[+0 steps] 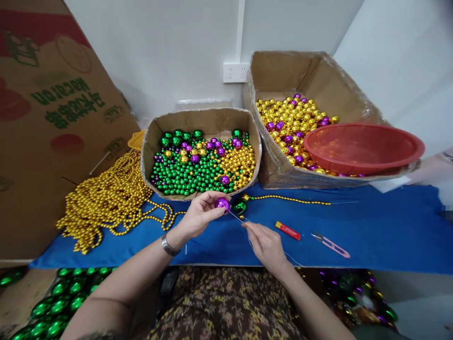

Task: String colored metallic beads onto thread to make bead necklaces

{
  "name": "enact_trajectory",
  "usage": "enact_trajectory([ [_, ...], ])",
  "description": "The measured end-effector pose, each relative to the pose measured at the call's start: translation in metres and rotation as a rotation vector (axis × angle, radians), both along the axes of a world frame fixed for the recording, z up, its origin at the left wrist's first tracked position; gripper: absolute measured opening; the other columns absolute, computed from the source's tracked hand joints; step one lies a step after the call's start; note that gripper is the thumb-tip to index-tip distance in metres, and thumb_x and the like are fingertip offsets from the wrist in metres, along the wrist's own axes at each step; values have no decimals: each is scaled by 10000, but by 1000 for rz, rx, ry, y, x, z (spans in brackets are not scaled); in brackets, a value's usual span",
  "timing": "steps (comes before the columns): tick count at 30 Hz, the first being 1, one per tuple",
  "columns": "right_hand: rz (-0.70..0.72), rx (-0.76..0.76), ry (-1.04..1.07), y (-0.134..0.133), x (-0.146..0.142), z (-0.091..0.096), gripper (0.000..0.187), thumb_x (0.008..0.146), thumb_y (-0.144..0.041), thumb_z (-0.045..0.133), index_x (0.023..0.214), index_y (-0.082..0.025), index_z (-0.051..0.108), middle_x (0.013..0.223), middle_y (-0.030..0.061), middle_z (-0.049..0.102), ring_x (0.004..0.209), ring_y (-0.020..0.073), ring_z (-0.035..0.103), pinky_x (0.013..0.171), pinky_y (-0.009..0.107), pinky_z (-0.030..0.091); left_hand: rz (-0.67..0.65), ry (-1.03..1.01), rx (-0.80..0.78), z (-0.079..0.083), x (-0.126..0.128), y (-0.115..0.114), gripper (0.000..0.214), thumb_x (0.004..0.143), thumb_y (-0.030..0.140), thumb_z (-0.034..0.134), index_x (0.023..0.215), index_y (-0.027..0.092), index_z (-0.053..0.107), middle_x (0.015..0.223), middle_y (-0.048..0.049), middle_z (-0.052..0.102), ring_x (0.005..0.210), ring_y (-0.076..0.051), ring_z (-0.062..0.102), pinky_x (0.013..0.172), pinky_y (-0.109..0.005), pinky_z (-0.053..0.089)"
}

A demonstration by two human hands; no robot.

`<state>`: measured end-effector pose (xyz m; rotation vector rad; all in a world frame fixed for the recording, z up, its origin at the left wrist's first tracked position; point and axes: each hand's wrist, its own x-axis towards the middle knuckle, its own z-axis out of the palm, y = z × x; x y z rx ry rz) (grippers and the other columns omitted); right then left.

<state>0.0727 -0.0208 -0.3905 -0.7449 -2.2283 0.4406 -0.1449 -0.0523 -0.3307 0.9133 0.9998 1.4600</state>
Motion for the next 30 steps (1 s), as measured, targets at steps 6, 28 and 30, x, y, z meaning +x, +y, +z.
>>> enact_trajectory([
  [6,16,7,10,-1,2,2,272,959,-182,432,1127,-194,646,917,70,750,818,179,719,752,300,590,5,-1,-5,1,1,-1,344,685,213,817,1003,163,696,1020,-86,721,879,-152,661,779,-257,541],
  [28,50,-55,46,-5,0,5,250,951,-173,448,1091,-195,654,933,68,755,841,176,728,760,287,600,4,30,20,5,1,-6,334,693,213,808,998,153,685,1021,-94,724,888,-162,670,787,-272,544],
  [30,48,-58,34,-5,1,5,252,952,-180,449,1087,-194,661,930,74,755,836,180,728,757,290,600,9,42,23,5,1,-6,328,693,206,808,993,151,686,1017,-93,725,890,-158,670,794,-268,543],
])
